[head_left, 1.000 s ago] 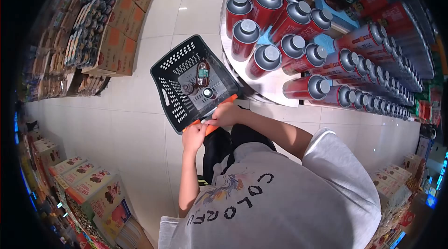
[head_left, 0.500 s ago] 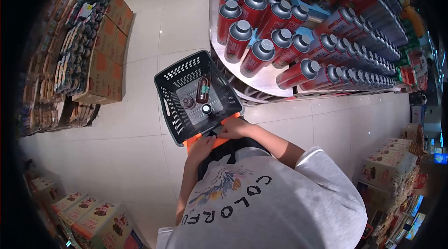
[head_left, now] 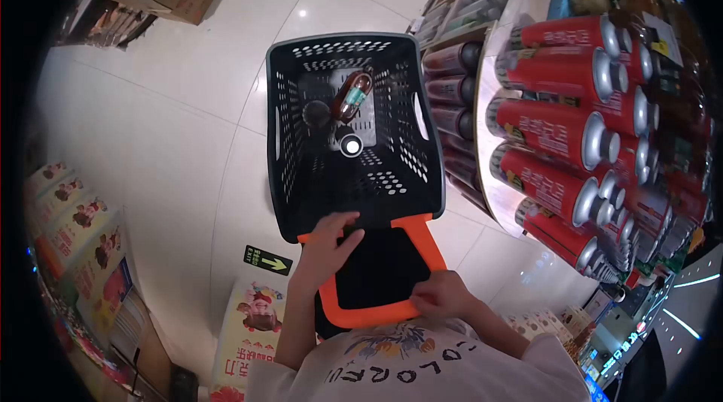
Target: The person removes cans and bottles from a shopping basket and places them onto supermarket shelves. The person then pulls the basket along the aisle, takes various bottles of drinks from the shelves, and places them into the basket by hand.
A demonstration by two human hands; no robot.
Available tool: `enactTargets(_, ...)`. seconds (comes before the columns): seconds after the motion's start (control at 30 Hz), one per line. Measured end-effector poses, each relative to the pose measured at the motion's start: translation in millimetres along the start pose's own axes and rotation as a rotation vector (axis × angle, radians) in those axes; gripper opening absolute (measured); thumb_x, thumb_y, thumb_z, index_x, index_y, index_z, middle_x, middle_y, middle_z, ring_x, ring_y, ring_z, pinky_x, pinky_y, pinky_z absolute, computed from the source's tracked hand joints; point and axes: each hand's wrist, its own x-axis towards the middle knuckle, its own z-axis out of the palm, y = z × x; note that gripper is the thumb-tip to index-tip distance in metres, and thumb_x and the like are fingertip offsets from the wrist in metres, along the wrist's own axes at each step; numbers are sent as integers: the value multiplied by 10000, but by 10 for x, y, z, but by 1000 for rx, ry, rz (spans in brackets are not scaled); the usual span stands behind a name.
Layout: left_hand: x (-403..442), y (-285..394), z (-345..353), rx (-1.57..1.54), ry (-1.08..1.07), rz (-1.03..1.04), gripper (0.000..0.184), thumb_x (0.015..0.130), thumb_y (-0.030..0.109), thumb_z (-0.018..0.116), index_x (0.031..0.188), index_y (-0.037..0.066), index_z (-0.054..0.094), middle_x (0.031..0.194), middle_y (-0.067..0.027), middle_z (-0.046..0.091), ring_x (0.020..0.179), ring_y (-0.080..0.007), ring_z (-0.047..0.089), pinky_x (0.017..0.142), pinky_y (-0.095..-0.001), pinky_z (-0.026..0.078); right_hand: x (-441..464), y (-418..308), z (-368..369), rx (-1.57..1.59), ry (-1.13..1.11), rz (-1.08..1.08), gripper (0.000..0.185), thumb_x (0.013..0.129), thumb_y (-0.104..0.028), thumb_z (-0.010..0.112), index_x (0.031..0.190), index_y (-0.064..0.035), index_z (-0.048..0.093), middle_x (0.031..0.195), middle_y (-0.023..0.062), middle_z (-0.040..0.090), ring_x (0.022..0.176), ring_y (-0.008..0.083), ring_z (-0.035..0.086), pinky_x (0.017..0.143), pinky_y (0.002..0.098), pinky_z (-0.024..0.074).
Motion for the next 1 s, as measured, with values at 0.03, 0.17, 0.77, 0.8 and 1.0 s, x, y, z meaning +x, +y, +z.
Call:
enactTargets(0.03, 232, -89, -45, 26, 117, -84, 367, 824, 261, 610, 1106, 34, 550, 1012, -109, 573, 968, -245, 553, 828, -351, 445, 51, -29, -68, 10, -49, 17, 247, 809, -344, 556, 693, -136, 623, 575, 75, 562, 563, 276, 575, 531, 387, 440)
enactTargets(0.17, 1007, -1009, -45, 685, 165, -181, 411, 824, 277, 572, 1132, 8, 528, 1021, -138, 575, 969, -293, 532, 842, -400, 426, 583, 60, -280, 221, -433, 355, 221, 837, -309, 539, 795, -109, 623, 610, 91, 582, 617, 279, 598, 576, 387, 461)
enactTargets(0.77, 1562, -1700, 161, -444, 248, -525, 256, 893, 155, 496, 1111, 29, 543, 934, -86, 623, 911, -136, 582, 837, -250, 414, 4351, 2158, 1056, -414, 139, 414, 904, 561, -266, 821, 1325, -173, 346, 1328, 118, 337, 1139, 390, 429, 860, 479, 465)
enactTargets(0.8, 1641, -1797, 194, -429, 225, -543, 262, 885, 183, 513, 1091, 27, 556, 944, -96, 628, 926, -142, 585, 838, -267, 421, 4362, 2211, 1102, -417, 173, 395, 892, 559, -251, 819, 1316, -174, 354, 1322, 117, 344, 1129, 388, 437, 849, 467, 473)
enactTargets(1.0, 2513, -2388, 384, -381, 267, -668, 336, 849, 295, 547, 1073, 48, 585, 913, -89, 618, 911, -192, 581, 825, -269, 424, 4398, 2349, 1140, -349, 262, 394, 770, 548, -187, 799, 1223, -176, 428, 1231, 110, 417, 1044, 375, 490, 803, 424, 495)
